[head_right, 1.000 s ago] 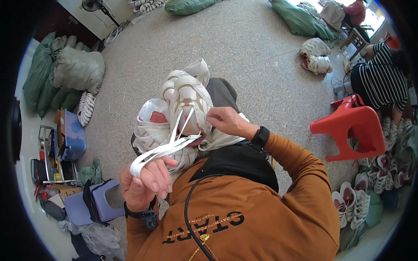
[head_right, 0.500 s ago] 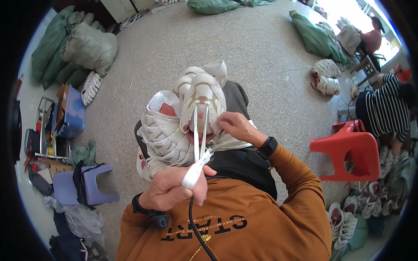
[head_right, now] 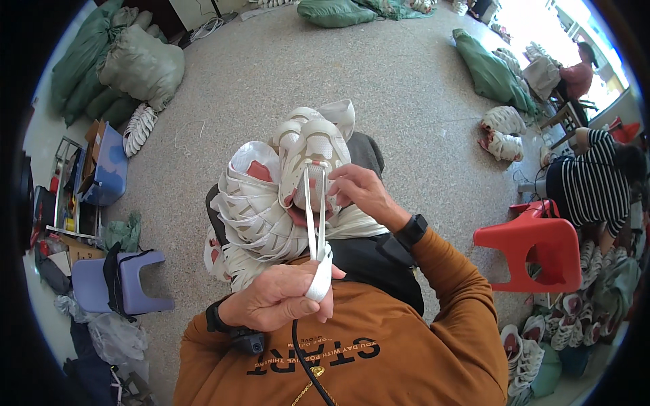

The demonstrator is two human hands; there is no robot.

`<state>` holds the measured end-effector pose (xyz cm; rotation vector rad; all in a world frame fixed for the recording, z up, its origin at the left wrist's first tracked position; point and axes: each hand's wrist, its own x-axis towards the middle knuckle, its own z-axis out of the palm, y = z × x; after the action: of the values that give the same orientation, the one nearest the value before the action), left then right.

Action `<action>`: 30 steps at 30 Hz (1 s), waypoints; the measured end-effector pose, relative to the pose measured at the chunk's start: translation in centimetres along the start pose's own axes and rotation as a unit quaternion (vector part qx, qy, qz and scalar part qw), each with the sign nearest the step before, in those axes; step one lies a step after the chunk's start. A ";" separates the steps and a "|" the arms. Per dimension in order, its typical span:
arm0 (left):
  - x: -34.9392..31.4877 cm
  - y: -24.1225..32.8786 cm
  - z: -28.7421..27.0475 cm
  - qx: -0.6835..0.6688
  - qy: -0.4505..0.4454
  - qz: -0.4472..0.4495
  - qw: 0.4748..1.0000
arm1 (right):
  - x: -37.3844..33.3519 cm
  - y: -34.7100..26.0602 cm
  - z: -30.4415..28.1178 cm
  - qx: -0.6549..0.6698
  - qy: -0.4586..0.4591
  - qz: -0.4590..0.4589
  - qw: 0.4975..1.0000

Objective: The person sits on the floor and laces a white sneaker with pink accents. They thread the laces through the eyelets, pull them tight, and tie a knot. The person handles the shoe and laces by hand, working on one shoe at a time.

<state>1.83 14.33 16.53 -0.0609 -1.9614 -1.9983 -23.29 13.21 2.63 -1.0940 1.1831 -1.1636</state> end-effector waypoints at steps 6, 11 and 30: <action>0.5 -0.9 0.2 0.065 -0.055 0.006 0.996 | 1.2 -2.7 4.0 0.096 -0.106 0.163 0.976; -0.7 -2.2 -2.9 0.178 0.136 -0.090 0.970 | 0.8 -4.1 4.9 0.268 -0.066 0.152 0.949; 1.9 -14.8 -10.5 -0.457 0.307 -0.199 0.811 | -5.3 -2.7 -3.4 0.026 0.021 -0.024 0.999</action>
<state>-1.75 3.49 2.25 0.7215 -0.5318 -2.5888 -26.97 18.17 5.48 -1.0683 1.1566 -1.2536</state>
